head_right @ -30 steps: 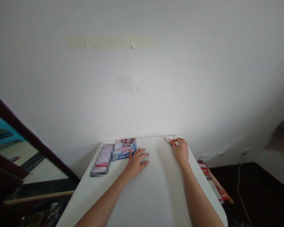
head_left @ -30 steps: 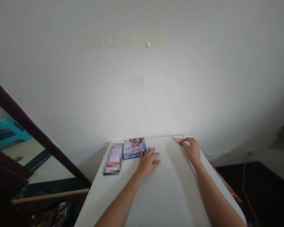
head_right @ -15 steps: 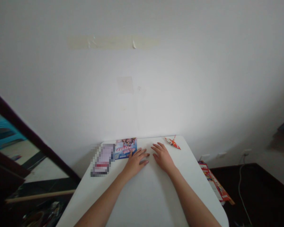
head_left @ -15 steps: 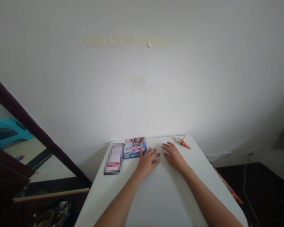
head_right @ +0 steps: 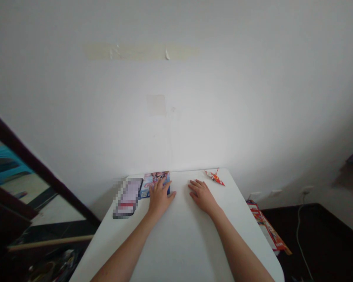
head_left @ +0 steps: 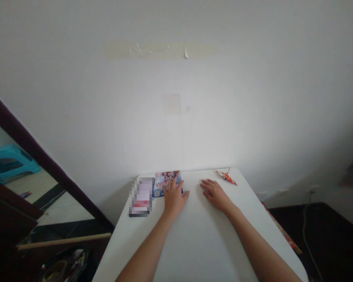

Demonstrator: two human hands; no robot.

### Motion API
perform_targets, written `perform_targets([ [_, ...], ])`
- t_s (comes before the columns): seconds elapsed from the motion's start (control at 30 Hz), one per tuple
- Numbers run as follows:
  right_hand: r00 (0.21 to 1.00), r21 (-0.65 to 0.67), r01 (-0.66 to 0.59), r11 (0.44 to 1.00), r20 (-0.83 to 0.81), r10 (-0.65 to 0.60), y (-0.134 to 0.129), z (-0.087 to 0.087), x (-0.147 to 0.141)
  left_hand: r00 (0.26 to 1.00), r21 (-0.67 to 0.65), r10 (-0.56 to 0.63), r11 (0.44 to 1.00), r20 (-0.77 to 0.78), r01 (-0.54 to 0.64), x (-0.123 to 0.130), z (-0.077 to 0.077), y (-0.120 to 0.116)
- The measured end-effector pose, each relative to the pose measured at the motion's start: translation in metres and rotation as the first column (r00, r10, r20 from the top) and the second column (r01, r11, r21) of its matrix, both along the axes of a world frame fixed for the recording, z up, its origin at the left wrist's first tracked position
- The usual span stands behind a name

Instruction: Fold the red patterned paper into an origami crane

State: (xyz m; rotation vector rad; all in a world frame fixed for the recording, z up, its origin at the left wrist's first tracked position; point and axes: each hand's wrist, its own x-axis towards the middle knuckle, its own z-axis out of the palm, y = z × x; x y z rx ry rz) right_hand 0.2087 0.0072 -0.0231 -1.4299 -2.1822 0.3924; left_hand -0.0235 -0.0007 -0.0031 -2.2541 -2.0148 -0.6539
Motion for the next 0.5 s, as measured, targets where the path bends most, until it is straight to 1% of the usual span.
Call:
perform_targets([
  [0.07,1.0,-0.006,-0.004,1.0,-0.009,0.003,0.001,0.0,0.001,0.996,-0.048,0.083,0.995,-0.03,-0.084,-0.002,0.001,0.001],
  [0.13,1.0,-0.01,-0.007,1.0,-0.022,0.006,0.001,0.0,0.001,0.992,-0.097,0.116,0.988,-0.046,-0.12,-0.004,0.002,0.002],
  [0.2,0.999,-0.009,-0.009,1.0,-0.039,0.008,0.002,0.0,0.002,0.991,-0.113,0.121,0.986,-0.053,-0.126,-0.004,0.003,0.001],
  [0.33,0.998,0.015,-0.004,1.0,-0.07,0.005,0.003,-0.002,0.002,0.993,-0.095,0.114,0.988,-0.044,-0.118,-0.004,0.006,0.001],
  [0.5,0.998,0.036,-0.009,0.999,-0.068,0.011,0.005,-0.006,0.003,0.993,-0.083,0.117,0.99,-0.023,-0.118,-0.005,0.011,0.002],
])
